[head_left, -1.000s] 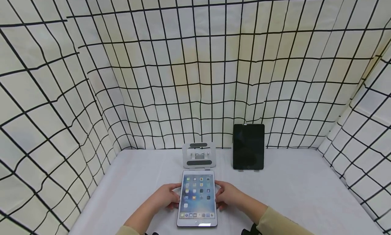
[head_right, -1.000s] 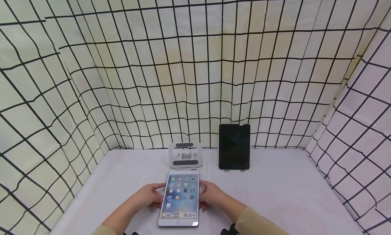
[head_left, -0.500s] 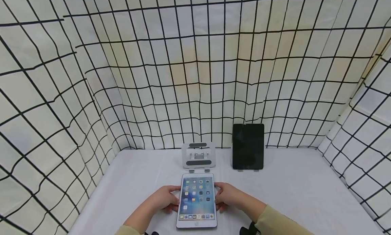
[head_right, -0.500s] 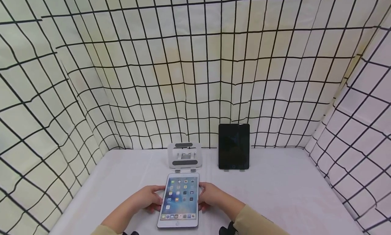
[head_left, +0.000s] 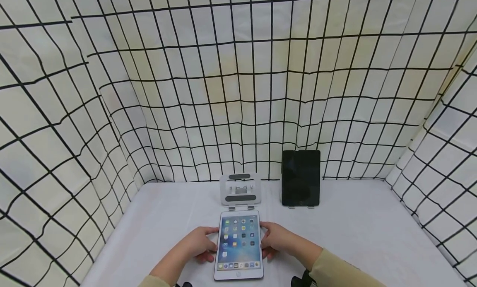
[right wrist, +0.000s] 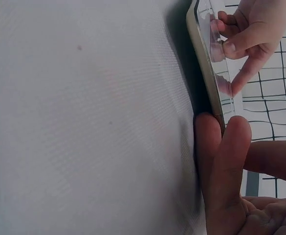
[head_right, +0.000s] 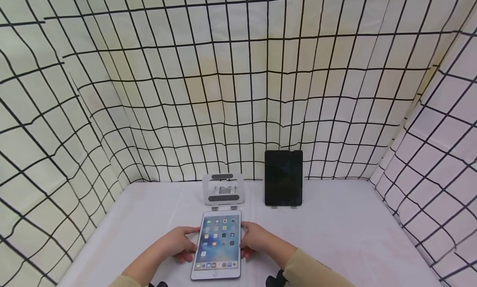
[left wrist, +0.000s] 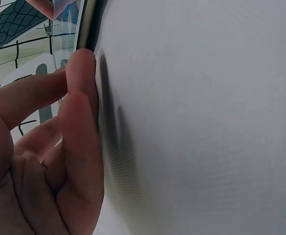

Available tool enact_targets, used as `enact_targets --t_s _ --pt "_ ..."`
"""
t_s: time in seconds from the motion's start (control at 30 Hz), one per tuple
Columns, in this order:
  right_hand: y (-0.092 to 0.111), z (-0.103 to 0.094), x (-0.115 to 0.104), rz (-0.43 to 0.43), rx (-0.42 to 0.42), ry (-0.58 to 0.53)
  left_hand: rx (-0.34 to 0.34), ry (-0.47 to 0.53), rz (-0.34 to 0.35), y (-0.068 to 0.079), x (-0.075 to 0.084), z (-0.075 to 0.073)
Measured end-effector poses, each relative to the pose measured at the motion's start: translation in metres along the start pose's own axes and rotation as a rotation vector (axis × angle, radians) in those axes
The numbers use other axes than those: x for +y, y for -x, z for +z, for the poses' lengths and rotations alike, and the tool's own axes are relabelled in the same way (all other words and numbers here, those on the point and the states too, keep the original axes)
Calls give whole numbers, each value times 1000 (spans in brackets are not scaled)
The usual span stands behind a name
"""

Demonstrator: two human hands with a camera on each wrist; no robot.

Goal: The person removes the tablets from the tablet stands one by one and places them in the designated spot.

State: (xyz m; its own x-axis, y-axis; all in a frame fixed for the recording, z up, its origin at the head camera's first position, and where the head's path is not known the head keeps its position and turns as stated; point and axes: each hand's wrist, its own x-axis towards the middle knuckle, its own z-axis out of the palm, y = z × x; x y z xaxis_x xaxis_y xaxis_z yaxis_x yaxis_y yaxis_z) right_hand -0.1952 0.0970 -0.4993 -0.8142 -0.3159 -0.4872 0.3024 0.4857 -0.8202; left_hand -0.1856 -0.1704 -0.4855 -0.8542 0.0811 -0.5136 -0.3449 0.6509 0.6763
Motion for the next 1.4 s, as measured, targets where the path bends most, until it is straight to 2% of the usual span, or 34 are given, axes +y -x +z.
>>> enact_targets --t_s 0.17,0.37,0.57,0.9,1.2,1.4 --pt "2 1 -1 15 13 0 40 -66 -24 4 4 1" --pt "2 1 -1 12 20 10 49 -123 -20 4 3 4" --pt "1 1 2 18 11 32 21 -99 -34 2 -2 4" --pt "4 -5 10 32 15 145 -12 -60 11 3 -8 2" --pt "3 -9 17 25 -4 144 -31 -54 44 5 -9 2" --pt "5 -9 13 2 4 163 -32 -44 49 5 -9 0"
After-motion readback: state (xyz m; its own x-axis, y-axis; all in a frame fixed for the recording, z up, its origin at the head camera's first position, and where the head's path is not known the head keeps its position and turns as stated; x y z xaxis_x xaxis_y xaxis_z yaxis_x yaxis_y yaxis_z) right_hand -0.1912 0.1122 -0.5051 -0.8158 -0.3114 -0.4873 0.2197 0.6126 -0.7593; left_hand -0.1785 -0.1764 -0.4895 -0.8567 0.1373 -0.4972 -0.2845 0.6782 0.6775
